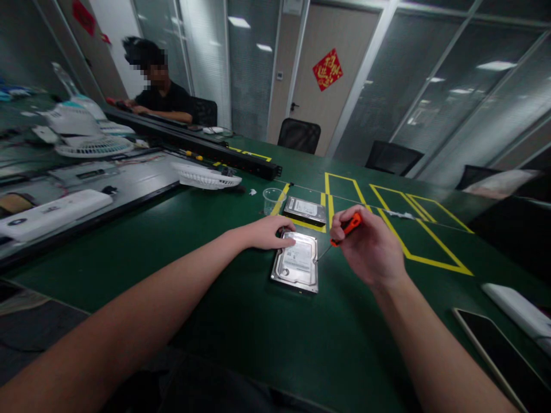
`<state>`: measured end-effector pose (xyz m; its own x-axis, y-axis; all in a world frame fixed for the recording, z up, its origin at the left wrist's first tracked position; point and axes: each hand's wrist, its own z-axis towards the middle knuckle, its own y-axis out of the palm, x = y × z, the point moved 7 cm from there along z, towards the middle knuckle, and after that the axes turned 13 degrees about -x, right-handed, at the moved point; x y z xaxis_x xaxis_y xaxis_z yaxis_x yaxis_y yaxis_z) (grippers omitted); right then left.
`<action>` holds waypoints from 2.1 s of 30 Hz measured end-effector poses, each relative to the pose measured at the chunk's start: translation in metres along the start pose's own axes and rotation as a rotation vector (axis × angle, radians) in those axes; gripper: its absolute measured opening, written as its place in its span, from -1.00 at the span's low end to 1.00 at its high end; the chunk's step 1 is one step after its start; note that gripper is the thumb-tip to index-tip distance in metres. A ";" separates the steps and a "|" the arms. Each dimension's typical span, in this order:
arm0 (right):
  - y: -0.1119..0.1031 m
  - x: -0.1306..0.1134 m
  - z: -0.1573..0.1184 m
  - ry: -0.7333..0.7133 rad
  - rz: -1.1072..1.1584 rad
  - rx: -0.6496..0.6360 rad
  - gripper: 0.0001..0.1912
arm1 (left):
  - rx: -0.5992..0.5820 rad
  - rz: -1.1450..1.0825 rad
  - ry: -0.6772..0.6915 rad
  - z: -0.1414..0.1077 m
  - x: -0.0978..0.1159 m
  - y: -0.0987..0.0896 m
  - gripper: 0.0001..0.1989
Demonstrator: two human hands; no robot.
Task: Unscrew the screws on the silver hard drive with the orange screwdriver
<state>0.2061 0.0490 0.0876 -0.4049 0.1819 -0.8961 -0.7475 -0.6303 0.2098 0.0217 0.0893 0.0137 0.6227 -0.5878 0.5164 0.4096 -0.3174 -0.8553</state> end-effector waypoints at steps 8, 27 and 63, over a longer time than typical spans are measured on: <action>0.003 -0.001 -0.001 0.009 -0.003 0.013 -0.83 | 0.000 0.004 -0.009 -0.001 0.001 -0.001 -0.56; 0.003 0.001 -0.002 0.016 0.032 -0.022 -0.83 | 0.000 0.012 -0.012 0.000 0.001 -0.001 -0.54; -0.001 -0.002 0.001 -0.015 0.026 -0.006 -0.65 | -0.009 0.008 0.006 0.000 0.000 0.000 -0.54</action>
<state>0.2067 0.0505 0.0893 -0.4319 0.1765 -0.8845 -0.7335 -0.6394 0.2306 0.0218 0.0895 0.0136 0.6221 -0.5948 0.5092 0.3987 -0.3191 -0.8598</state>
